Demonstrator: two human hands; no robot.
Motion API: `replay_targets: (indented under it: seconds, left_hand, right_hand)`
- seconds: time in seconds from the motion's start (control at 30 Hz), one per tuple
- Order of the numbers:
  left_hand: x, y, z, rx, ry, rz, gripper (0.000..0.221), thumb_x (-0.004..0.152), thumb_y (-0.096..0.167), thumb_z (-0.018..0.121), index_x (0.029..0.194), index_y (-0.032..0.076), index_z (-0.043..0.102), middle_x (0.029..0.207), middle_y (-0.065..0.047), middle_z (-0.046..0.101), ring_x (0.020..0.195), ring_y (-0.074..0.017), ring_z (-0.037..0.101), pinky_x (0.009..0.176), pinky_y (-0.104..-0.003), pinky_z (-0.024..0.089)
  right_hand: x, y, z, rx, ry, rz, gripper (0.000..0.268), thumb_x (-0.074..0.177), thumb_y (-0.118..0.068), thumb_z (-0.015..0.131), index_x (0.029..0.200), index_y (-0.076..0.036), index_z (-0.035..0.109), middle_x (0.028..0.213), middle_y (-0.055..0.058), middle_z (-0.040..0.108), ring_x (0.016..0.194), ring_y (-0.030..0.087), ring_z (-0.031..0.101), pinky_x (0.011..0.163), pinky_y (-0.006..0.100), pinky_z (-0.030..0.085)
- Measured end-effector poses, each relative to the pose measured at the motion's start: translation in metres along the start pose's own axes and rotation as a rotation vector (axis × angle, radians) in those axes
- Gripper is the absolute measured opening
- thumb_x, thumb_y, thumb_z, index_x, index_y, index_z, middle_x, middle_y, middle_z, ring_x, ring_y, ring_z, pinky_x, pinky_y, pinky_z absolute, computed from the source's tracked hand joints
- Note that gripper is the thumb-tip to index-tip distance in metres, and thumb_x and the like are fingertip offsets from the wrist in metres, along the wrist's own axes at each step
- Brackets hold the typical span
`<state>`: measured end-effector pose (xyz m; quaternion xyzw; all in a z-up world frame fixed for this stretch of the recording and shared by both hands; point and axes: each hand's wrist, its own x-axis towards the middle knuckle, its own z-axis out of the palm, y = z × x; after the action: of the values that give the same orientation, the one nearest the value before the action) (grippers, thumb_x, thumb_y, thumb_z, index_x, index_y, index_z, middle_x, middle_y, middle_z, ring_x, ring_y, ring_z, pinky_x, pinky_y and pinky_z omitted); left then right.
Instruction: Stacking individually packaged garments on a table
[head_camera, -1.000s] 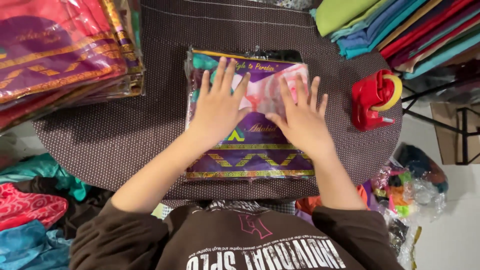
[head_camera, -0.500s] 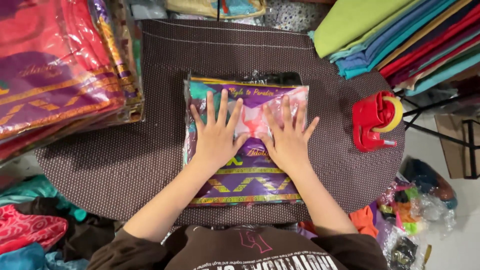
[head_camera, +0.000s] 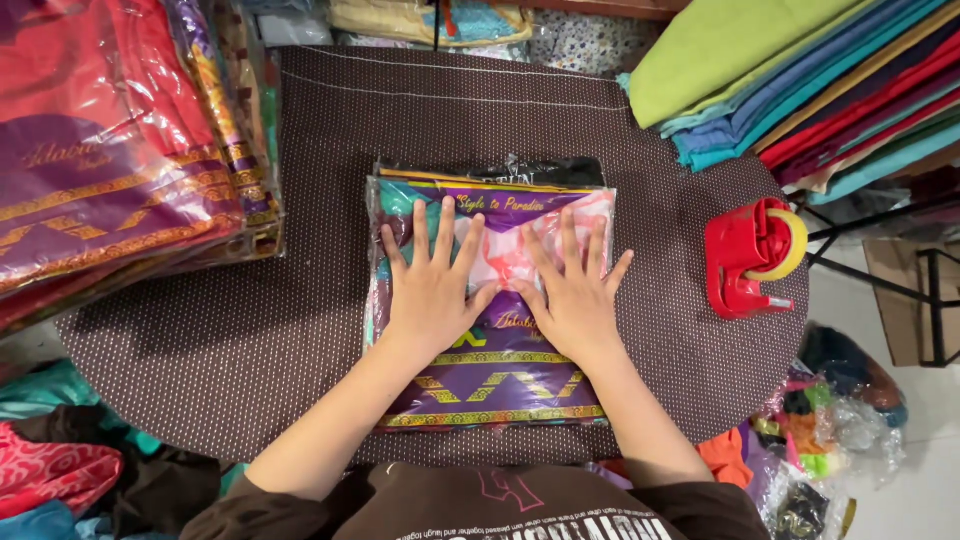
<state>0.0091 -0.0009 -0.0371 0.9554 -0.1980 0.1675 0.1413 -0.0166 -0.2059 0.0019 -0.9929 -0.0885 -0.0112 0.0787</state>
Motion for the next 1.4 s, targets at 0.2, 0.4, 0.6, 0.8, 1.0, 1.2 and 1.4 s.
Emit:
replay_targets:
  seconds: [0.2, 0.4, 0.6, 0.8, 1.0, 1.2, 1.4]
  left_hand:
    - [-0.001, 0.001, 0.000, -0.001, -0.032, -0.021, 0.084, 0.090, 0.066, 0.051, 0.158, 0.018, 0.039, 0.163, -0.025, 0.032, 0.150, -0.0533, 0.022, 0.109, -0.082, 0.007]
    - [-0.002, 0.000, 0.007, -0.013, -0.032, -0.037, 0.084, 0.090, 0.068, 0.050, 0.157, 0.018, 0.040, 0.162, -0.024, 0.034, 0.150, -0.0524, 0.025, 0.110, -0.081, 0.008]
    - [-0.001, 0.002, -0.001, -0.052, -0.139, -0.072, 0.083, 0.091, 0.067, 0.049, 0.157, 0.018, 0.038, 0.163, -0.024, 0.031, 0.152, -0.0497, 0.019, 0.113, -0.078, 0.002]
    - [0.005, -0.001, -0.016, -0.137, -0.245, -0.084, 0.085, 0.090, 0.061, 0.057, 0.158, 0.016, 0.035, 0.165, -0.024, 0.025, 0.153, -0.0499, 0.012, 0.112, -0.078, -0.001]
    - [0.017, -0.034, -0.090, -0.630, 0.358, -0.194, 0.051, 0.089, 0.012, 0.075, 0.136, 0.003, 0.057, 0.131, -0.019, 0.056, 0.135, -0.0405, 0.050, 0.112, -0.052, 0.040]
    - [-0.019, -0.109, -0.130, 0.068, 0.514, -0.373, 0.061, 0.086, 0.010, 0.092, 0.139, -0.003, 0.064, 0.152, -0.031, 0.045, 0.149, -0.0443, 0.017, 0.120, -0.058, 0.009]
    - [-0.030, -0.150, -0.160, 0.047, 0.629, -0.271, 0.017, 0.097, 0.009, 0.076, 0.113, 0.011, 0.080, 0.088, -0.010, 0.067, 0.083, -0.0361, 0.069, 0.075, -0.045, 0.054]
  right_hand:
    - [0.002, -0.001, -0.004, 0.016, -0.046, 0.004, 0.066, 0.100, -0.068, 0.027, 0.160, -0.041, 0.027, 0.171, 0.013, 0.008, 0.152, 0.046, -0.014, 0.103, 0.084, -0.009]
    - [0.002, -0.003, -0.009, 0.005, -0.078, 0.006, 0.064, 0.101, -0.066, 0.027, 0.160, -0.041, 0.027, 0.170, 0.013, 0.010, 0.152, 0.046, -0.010, 0.104, 0.084, -0.007]
    - [0.002, -0.007, -0.014, 0.010, -0.124, 0.029, 0.062, 0.102, -0.064, 0.027, 0.159, -0.042, 0.028, 0.170, 0.011, 0.011, 0.153, 0.045, -0.007, 0.108, 0.082, -0.003]
    - [0.003, -0.007, -0.013, 0.018, -0.122, 0.029, 0.065, 0.100, -0.070, 0.024, 0.159, -0.042, 0.030, 0.170, 0.011, 0.012, 0.153, 0.045, -0.007, 0.108, 0.082, -0.004]
    - [-0.001, -0.010, -0.013, -0.016, -0.076, 0.025, 0.064, 0.102, -0.065, 0.032, 0.160, -0.039, 0.028, 0.168, 0.014, 0.016, 0.153, 0.049, -0.002, 0.109, 0.082, 0.002]
    - [-0.004, -0.010, -0.010, 0.012, -0.055, 0.030, 0.066, 0.102, -0.065, 0.028, 0.160, -0.035, 0.029, 0.170, 0.016, 0.010, 0.153, 0.049, -0.006, 0.110, 0.081, 0.000]
    - [-0.005, -0.010, -0.017, 0.091, 0.065, 0.008, 0.065, 0.104, -0.051, 0.045, 0.160, -0.021, 0.034, 0.166, 0.026, 0.016, 0.153, 0.050, -0.001, 0.108, 0.082, -0.001]
